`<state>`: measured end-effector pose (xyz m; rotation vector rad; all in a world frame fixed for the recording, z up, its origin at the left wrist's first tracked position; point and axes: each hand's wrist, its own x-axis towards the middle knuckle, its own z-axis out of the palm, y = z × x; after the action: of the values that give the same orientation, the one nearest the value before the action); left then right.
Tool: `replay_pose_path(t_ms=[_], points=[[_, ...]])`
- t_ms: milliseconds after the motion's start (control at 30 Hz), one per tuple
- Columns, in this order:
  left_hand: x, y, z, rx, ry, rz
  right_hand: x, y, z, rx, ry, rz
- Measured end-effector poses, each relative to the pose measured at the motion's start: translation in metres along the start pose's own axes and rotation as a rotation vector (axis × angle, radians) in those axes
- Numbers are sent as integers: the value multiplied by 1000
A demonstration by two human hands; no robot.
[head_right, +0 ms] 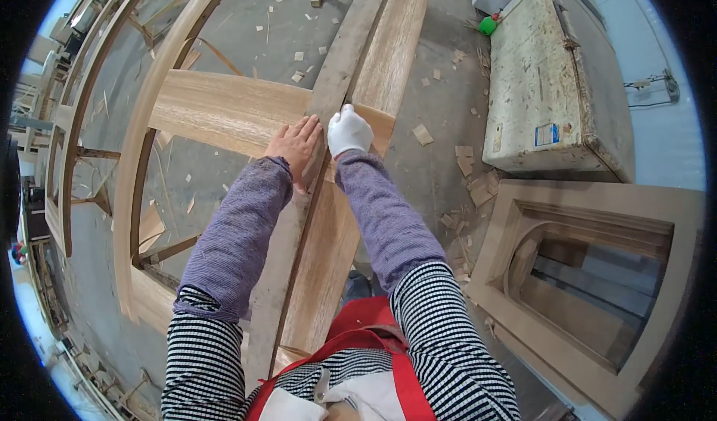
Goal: Marking lines and points on wooden frames using a pencil and a wooden guide plank.
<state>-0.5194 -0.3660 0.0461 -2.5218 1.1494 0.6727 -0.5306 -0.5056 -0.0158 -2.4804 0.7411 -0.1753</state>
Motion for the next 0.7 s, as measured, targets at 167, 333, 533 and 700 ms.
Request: replay_pose_path(t_ms=[167,333,533,700], points=[[1,-3,4,-19,22,15,-8,3,8,-3,-6,-100],[6,0,9,2,20,11,-85,16,15,91,-102,-130],[1,6,0,23,11,-32,-231,26,-1,219,-242,-158],[0,7,-1,9,0,-44,-211,65,-46,371,-454,-215]])
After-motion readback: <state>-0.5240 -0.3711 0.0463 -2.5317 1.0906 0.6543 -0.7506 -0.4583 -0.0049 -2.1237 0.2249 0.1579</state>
